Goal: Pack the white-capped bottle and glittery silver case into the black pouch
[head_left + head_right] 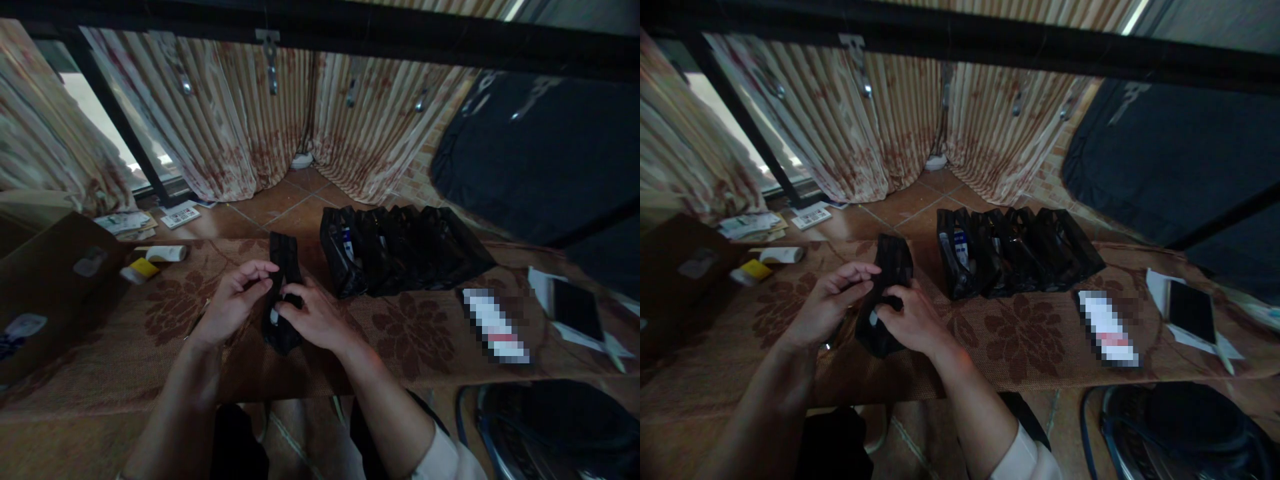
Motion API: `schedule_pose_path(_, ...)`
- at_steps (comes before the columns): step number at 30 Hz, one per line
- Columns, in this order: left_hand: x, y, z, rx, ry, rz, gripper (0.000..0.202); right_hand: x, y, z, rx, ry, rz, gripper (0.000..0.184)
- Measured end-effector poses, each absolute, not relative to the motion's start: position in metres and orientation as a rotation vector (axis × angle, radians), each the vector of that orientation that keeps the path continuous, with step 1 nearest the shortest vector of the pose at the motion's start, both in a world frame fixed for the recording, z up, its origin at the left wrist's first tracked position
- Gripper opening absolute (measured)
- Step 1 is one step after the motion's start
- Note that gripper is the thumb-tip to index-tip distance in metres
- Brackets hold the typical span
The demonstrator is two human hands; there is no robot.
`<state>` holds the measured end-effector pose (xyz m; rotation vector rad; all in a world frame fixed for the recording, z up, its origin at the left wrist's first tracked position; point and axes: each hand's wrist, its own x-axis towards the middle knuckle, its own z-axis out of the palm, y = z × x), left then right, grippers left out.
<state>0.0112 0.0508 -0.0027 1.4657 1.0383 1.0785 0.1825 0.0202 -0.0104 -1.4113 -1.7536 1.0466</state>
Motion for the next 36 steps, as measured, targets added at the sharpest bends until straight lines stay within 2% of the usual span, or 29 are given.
schedule_pose_path(11, 0.006, 0.049, 0.004, 1.54, 1.094, 1.081, 0.026, 0.185, 0.019, -0.01, -1.117, -1.416, 1.28, 0.021)
schedule_pose_path(20, 0.005, 0.048, 0.008, 1.637, 1.022, 0.992, 0.043, 0.183, 0.02, -0.013, -1.131, -1.405, 1.216, 0.012)
schedule_pose_path(30, 0.006, 0.043, 0.008, 1.508, 0.962, 0.861, 0.056, 0.182, 0.022, -0.018, -1.157, -1.481, 1.123, 0.026)
schedule_pose_path(36, 0.006, 0.043, 0.005, 1.498, 0.937, 0.88, 0.05, 0.185, 0.024, -0.023, -1.16, -1.473, 1.072, 0.037)
